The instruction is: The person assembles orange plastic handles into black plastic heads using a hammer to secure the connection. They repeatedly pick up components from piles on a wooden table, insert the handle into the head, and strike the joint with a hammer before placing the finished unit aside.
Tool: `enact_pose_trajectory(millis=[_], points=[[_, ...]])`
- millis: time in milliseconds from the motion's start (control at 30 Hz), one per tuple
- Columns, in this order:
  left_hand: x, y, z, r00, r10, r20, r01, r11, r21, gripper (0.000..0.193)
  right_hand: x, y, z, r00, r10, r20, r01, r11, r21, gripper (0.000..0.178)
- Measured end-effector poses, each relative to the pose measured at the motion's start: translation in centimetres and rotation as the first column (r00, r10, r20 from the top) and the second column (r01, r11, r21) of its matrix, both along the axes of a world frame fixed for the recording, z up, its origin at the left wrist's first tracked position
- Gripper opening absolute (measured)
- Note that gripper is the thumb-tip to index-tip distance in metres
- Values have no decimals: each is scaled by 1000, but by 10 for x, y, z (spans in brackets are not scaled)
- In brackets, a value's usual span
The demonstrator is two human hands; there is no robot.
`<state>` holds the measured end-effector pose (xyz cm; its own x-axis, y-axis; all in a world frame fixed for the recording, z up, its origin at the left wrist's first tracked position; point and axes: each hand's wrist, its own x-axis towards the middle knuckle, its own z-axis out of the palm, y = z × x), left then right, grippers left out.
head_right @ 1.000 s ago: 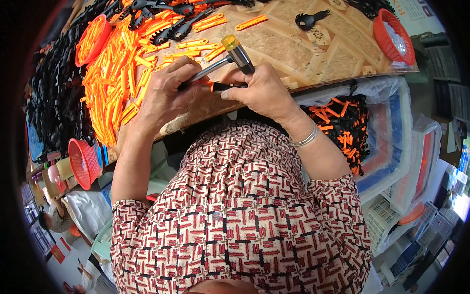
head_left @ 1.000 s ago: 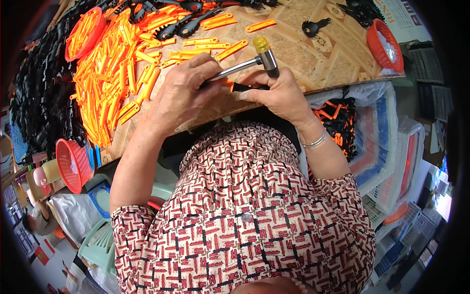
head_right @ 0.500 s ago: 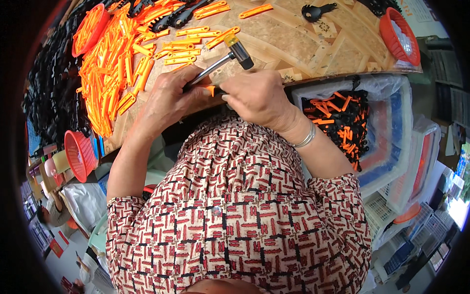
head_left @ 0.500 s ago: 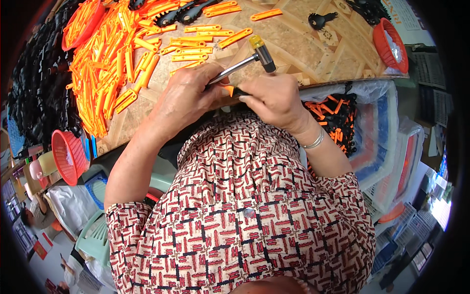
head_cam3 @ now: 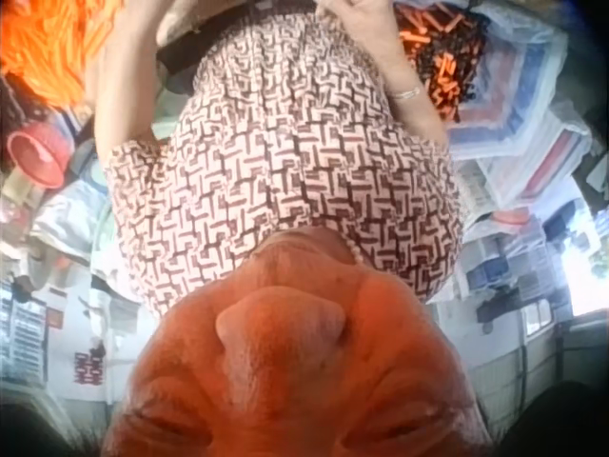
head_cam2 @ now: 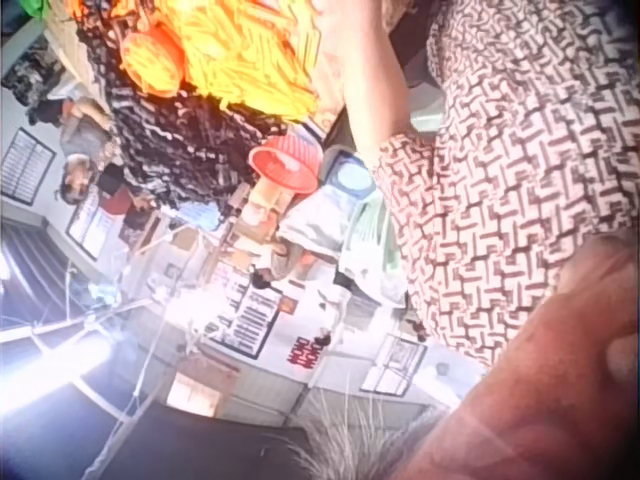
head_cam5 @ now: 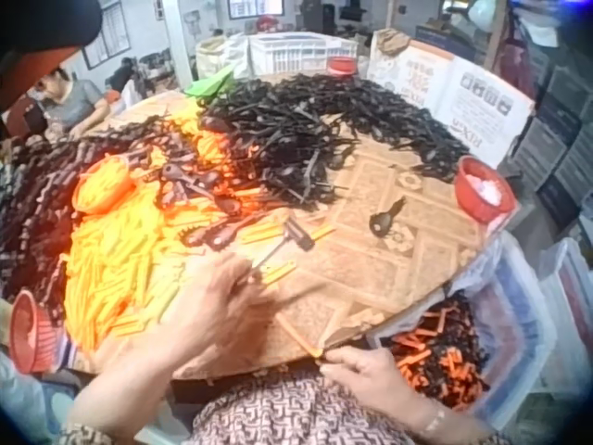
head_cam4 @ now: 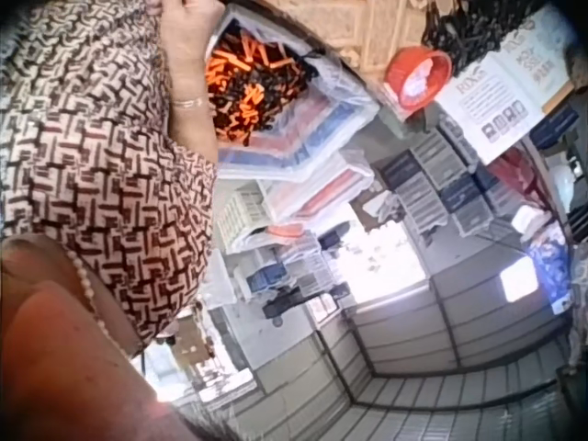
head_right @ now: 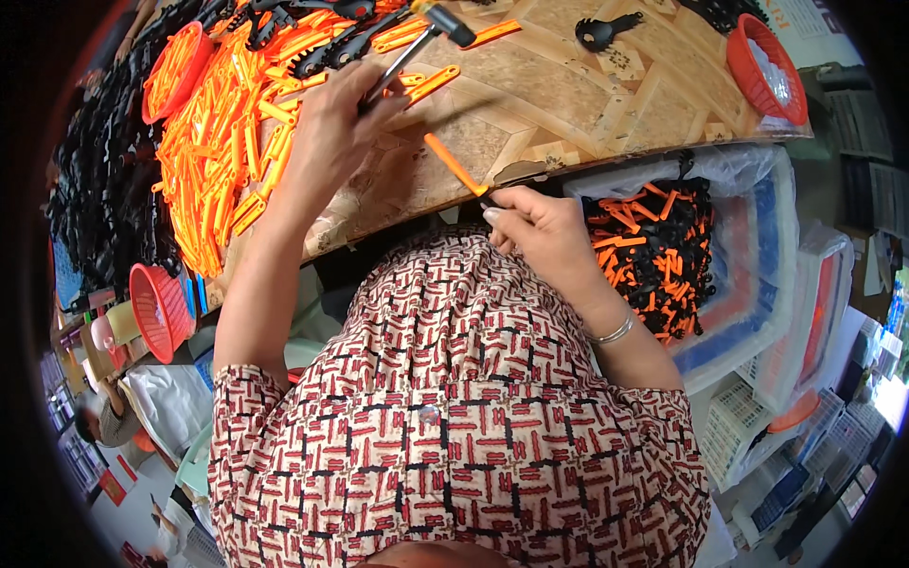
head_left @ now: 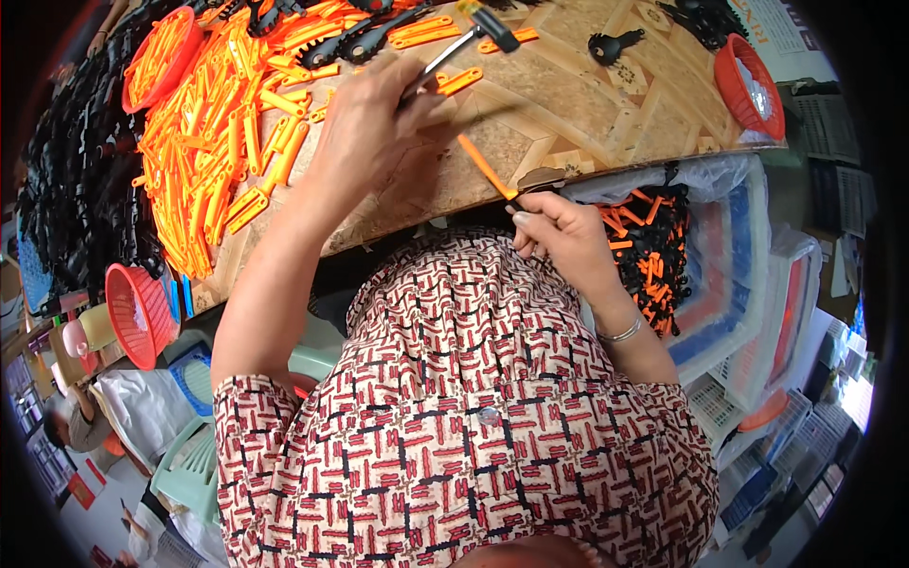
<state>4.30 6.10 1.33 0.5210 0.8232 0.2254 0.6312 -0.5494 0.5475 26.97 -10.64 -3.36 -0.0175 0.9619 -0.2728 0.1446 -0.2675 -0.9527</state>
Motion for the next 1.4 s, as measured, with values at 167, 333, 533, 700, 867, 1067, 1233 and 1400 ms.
enact_pose_trajectory(millis=[167, 333, 533, 700, 867, 1067, 1233, 1400], points=[[34, 32, -15, 963, -4, -270, 30, 995, 92, 37, 5, 6, 2, 879, -124, -460, -15, 958, -287, 28], [41, 48, -13, 870, -19, -493, 85, 990, 113, 38, 11, 2, -2, 833, -109, -542, -77, 948, -308, 30], [44, 9, 10, 998, -12, 56, 41, 832, -554, 17, 8, 4, -1, 831, -100, -546, -71, 957, -283, 33], [48, -34, -6, 902, 229, 365, 213, 501, -839, 14, 1, 10, -2, 840, -120, -530, -29, 964, -264, 36], [48, -35, -19, 851, 358, 384, 208, 442, -872, 15, 2, 10, -5, 844, -108, -526, -26, 970, -241, 36], [52, -40, -25, 843, 373, 388, 163, 509, -845, 16, 2, 10, -4, 820, -142, -554, -24, 959, -281, 37], [51, -50, -24, 865, 346, 364, 85, 612, -786, 18, 2, 16, 0, 877, -149, -456, 14, 958, -286, 37], [51, -54, -27, 890, 299, 343, 39, 700, -713, 19, 3, 29, 5, 958, -112, -264, 25, 950, -311, 43]])
